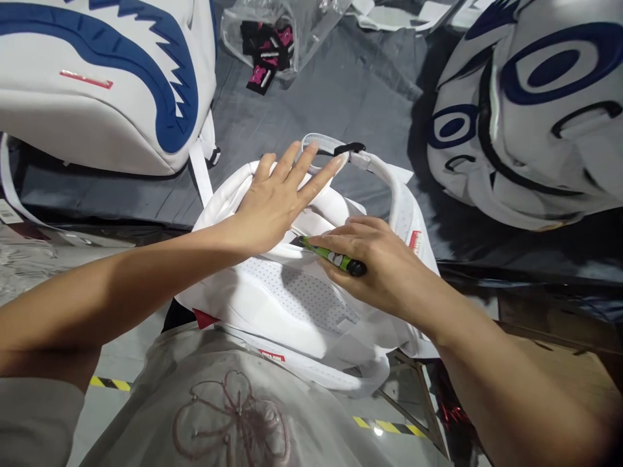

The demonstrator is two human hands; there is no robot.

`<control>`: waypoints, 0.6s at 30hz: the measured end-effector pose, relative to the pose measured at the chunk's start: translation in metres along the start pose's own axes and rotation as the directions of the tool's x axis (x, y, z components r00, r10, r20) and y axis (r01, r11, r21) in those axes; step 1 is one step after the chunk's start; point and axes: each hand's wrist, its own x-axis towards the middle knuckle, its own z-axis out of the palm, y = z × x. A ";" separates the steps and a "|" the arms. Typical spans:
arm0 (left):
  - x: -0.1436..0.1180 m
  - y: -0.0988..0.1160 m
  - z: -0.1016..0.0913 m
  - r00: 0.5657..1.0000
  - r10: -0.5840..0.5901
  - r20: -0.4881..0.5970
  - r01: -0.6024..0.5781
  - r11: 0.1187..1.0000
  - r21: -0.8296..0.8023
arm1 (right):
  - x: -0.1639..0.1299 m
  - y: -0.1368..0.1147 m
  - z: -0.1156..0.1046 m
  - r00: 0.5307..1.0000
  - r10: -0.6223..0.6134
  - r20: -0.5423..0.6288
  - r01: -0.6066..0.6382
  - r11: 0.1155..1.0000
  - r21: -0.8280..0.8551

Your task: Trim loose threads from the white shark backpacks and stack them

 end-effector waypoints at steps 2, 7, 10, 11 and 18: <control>0.001 0.001 -0.002 1.000 0.006 0.013 -0.006 1.000 0.003 | 0.003 -0.002 0.004 1.000 0.011 -0.029 -0.011 1.000 -0.001; 0.001 0.001 -0.008 0.999 0.004 0.034 -0.004 1.000 0.000 | 0.008 -0.011 0.009 0.998 0.033 -0.050 -0.038 0.995 -0.095; 0.000 0.000 -0.010 0.999 0.011 0.042 -0.011 1.000 -0.008 | 0.009 -0.016 0.009 0.997 0.061 -0.043 -0.066 0.991 -0.117; -0.001 0.000 -0.010 0.999 0.016 0.042 -0.016 1.000 -0.007 | 0.011 -0.017 0.010 0.997 0.066 -0.042 -0.071 0.991 -0.115; -0.003 -0.003 -0.007 0.999 0.025 0.036 -0.028 0.997 0.076 | 0.017 -0.026 0.010 0.992 0.127 -0.016 -0.128 0.986 -0.107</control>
